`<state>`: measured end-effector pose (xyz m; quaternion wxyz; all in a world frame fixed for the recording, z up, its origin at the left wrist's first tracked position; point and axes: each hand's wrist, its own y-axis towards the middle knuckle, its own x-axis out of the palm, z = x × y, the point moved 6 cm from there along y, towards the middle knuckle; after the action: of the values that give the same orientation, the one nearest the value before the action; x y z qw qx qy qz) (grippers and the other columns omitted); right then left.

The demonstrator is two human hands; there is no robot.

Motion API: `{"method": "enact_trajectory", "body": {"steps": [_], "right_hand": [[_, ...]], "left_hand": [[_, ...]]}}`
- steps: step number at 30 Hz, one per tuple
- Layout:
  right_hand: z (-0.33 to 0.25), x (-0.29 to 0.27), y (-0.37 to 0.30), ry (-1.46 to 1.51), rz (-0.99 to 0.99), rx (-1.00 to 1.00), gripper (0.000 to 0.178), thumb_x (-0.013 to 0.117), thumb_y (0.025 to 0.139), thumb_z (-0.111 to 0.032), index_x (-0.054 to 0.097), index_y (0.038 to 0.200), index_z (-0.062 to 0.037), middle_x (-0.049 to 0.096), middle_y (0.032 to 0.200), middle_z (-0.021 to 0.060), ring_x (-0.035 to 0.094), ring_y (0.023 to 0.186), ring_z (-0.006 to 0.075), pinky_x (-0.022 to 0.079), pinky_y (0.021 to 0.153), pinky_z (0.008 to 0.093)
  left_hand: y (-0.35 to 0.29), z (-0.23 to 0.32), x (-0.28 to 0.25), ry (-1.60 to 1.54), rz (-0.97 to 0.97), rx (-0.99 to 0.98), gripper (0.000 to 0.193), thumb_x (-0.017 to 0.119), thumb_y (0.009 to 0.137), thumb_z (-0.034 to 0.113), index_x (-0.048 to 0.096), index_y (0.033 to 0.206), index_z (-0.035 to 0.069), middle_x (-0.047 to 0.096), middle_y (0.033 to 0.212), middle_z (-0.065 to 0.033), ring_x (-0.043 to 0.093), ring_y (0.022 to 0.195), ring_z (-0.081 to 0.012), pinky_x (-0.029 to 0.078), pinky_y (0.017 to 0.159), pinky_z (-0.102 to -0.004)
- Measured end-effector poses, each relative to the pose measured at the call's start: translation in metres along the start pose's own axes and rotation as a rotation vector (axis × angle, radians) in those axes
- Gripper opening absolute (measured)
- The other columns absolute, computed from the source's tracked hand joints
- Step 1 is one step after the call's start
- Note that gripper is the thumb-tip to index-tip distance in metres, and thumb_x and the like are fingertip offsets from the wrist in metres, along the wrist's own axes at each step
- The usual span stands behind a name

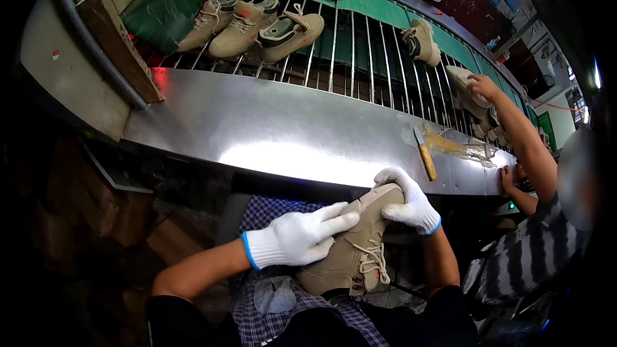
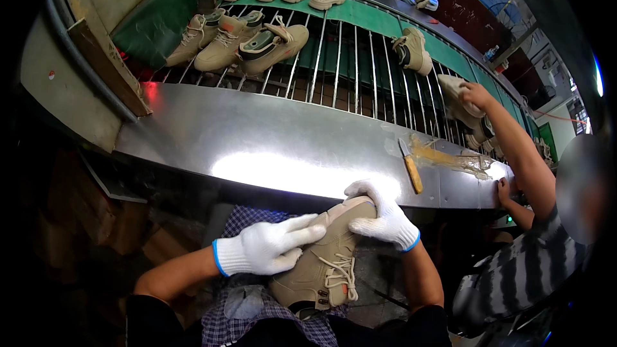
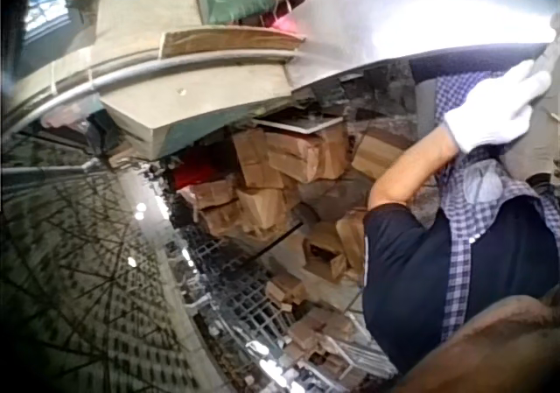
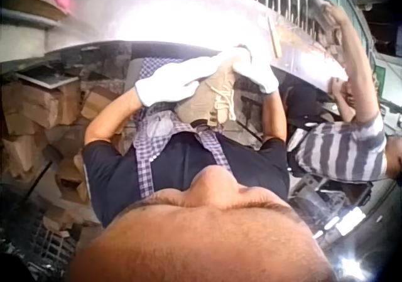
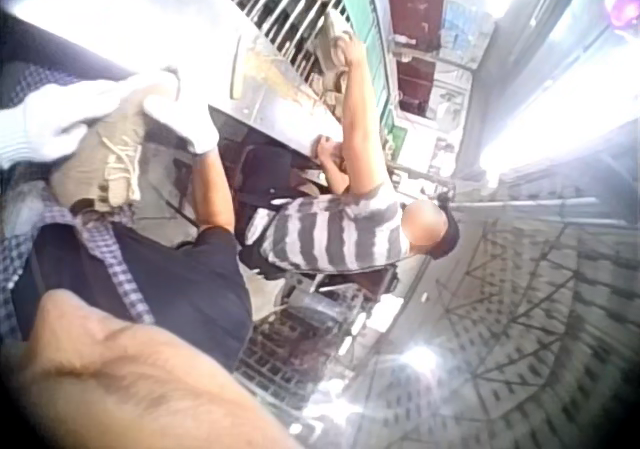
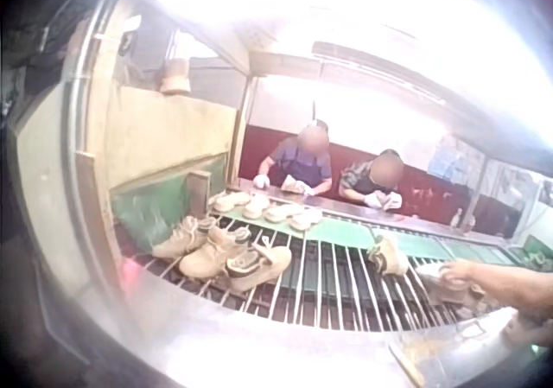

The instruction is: The person picks up shoe uppers and soles from a conveyor belt, aligns them, and applies a tool to the edges of the shoe components at a factory assembly line.

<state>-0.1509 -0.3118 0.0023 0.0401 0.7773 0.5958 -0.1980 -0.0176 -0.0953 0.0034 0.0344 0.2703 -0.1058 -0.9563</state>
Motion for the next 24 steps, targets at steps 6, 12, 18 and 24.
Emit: {"method": "enact_trajectory", "body": {"steps": [6, 12, 18, 24], "right_hand": [[0.011, 0.019, 0.002, 0.385, 0.226, -0.096, 0.097, 0.092, 0.076, -0.041, 0.045, 0.15, -0.0013, 0.06, 0.124, 0.0123, 0.061, 0.114, 0.0212, 0.05, 0.102, 0.036], [-0.032, 0.043, 0.018, 0.516, 0.314, -0.322, 0.104, 0.094, 0.076, -0.025, 0.035, 0.158, -0.0022, 0.059, 0.122, 0.012, 0.062, 0.111, 0.0202, 0.053, 0.097, 0.0349], [-0.085, 0.061, 0.03, -0.008, 0.379, -0.377, 0.121, 0.101, 0.07, -0.038, 0.03, 0.159, 0.0027, 0.042, 0.149, 0.0235, 0.048, 0.14, 0.0339, 0.046, 0.116, 0.0453], [-0.138, 0.029, -0.038, 0.153, 0.649, -0.833, 0.119, 0.102, 0.071, -0.026, 0.028, 0.161, -0.0074, 0.054, 0.117, 0.0109, 0.063, 0.106, 0.0199, 0.06, 0.09, 0.0367]], "left_hand": [[-0.015, -0.02, 0.003, -0.248, 0.289, -0.111, 0.033, 0.07, 0.099, 0.011, 0.065, 0.128, -0.003, 0.072, 0.127, -0.0248, 0.077, 0.1, -0.0339, 0.064, 0.085, -0.0359], [0.033, -0.014, -0.038, -0.003, 0.101, -0.165, 0.032, 0.057, 0.108, 0.031, 0.068, 0.114, 0.001, 0.073, 0.091, -0.019, 0.075, 0.081, -0.0342, 0.059, 0.074, -0.0415], [0.109, 0.017, -0.096, -0.029, -0.097, -0.162, 0.044, 0.061, 0.103, 0.046, 0.072, 0.114, 0.005, 0.075, 0.091, -0.0216, 0.076, 0.088, -0.0341, 0.058, 0.079, -0.0425], [0.034, -0.053, -0.105, -0.755, 0.192, -0.227, 0.033, 0.058, 0.111, 0.021, 0.059, 0.135, -0.002, 0.068, 0.124, -0.0145, 0.068, 0.115, -0.0234, 0.058, 0.103, -0.04]]}}
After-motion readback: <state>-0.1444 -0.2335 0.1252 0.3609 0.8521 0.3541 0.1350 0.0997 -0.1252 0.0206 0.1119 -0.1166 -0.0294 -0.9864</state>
